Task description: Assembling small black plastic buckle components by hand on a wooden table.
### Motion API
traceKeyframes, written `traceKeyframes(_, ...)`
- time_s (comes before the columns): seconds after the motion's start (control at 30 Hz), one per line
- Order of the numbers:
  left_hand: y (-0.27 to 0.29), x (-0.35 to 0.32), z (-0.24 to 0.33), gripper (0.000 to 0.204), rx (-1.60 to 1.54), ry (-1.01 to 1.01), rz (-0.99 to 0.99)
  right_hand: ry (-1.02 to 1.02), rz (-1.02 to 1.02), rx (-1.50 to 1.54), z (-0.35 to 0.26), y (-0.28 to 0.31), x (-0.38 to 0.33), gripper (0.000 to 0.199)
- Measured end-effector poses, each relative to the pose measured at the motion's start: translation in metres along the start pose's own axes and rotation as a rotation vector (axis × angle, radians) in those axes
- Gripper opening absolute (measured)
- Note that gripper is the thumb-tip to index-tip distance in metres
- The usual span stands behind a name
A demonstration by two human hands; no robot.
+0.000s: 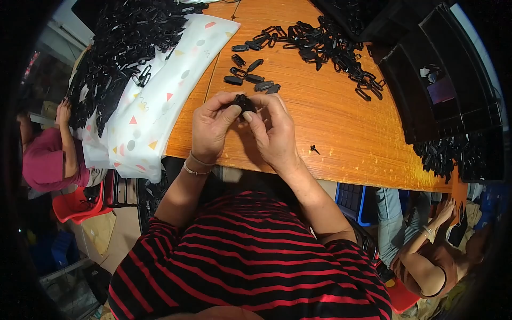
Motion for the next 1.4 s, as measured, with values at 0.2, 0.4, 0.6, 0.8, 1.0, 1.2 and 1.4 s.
traceKeyframes(0.2, 0.004, -0.002, 0.002, 0.025, 0.077, -0.053, -0.056, 0.107, 0.001, -0.103, -0.002, 0.005, 0.001, 0.02)
traceKeyframes(0.4, -0.008, -0.011, -0.001, 0.027, 0.079, -0.081, -0.02, 0.279, 0.032, -0.289, 0.003, 0.003, -0.001, 0.027)
traceKeyframes(0.6, -0.007, -0.024, -0.014, 0.018, 0.361, -0.152, 0.009, 0.089, 0.099, -0.346, 0.011, -0.013, -0.02, 0.04)
traceKeyframes(0.8, -0.014, -0.022, -0.015, 0.014, 0.19, 0.01, 0.05, 0.167, 0.06, -0.3, 0.021, -0.013, -0.018, 0.036)
traceKeyframes(1.0, -0.006, -0.006, -0.032, 0.019, 0.156, 0.074, -0.07, 0.108, 0.076, -0.34, 0.035, -0.005, -0.016, 0.034)
traceKeyframes(1.2, 0.003, 0.03, -0.026, 0.012, 0.762, 0.015, -0.169, -0.256, -0.017, -0.334, 0.064, 0.069, 0.04, 0.025)
traceKeyframes(1.4, 0.01, 0.045, -0.035, 0.021, 1.353, -0.259, -0.252, -0.032, 0.22, -1.164, 0.098, 0.132, 0.114, 0.024)
Point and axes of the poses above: each hand's wrist, its own x-axis towards the middle knuckle, its own y-axis out of the back of the hand, z = x × y, the point moved 1 cm from there along x, towards the middle knuckle, and after that the axes turned 1 degree about z, right-handed, at the moved point
